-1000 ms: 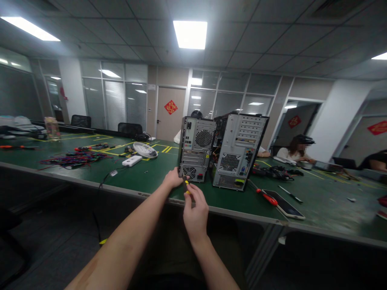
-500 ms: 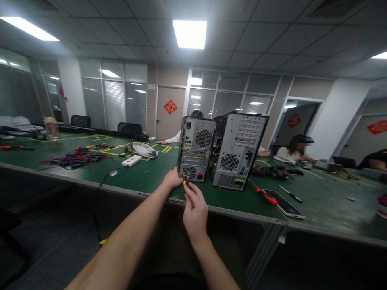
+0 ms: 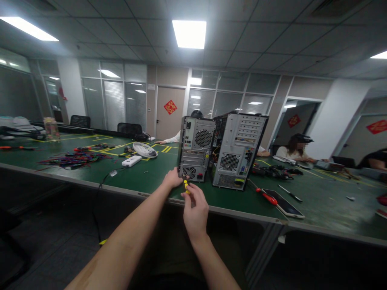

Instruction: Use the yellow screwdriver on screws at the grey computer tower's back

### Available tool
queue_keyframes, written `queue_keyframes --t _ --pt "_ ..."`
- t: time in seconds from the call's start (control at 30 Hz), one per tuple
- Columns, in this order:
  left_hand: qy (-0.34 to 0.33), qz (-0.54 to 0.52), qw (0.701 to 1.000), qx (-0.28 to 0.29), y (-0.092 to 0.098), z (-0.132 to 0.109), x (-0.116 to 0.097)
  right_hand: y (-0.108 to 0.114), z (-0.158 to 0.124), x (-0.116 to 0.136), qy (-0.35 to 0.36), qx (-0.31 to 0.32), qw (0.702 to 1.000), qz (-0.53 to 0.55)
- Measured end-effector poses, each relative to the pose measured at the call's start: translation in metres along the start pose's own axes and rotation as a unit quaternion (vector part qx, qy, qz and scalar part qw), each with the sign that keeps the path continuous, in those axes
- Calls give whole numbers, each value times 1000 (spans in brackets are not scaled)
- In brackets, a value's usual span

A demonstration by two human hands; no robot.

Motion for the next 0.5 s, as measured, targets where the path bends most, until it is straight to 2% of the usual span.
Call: queue_keyframes --t 0.23,0.5 --pt "-5 0 1000 4 -2 3 2 -1 0 4 41 40 998 -37" --pt "2 10 1000 1 -2 2 4 -1 4 -1 -3 1 1000 -9"
Point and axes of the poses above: each hand's wrist, its own z-axis towards the middle knuckle, its own y-axis out of the back of the hand, x = y × z, the point moved 6 cm from there along z, towards the middle knuckle, and after that the axes turned 11 degrees about -z, right-handed, at the moved point
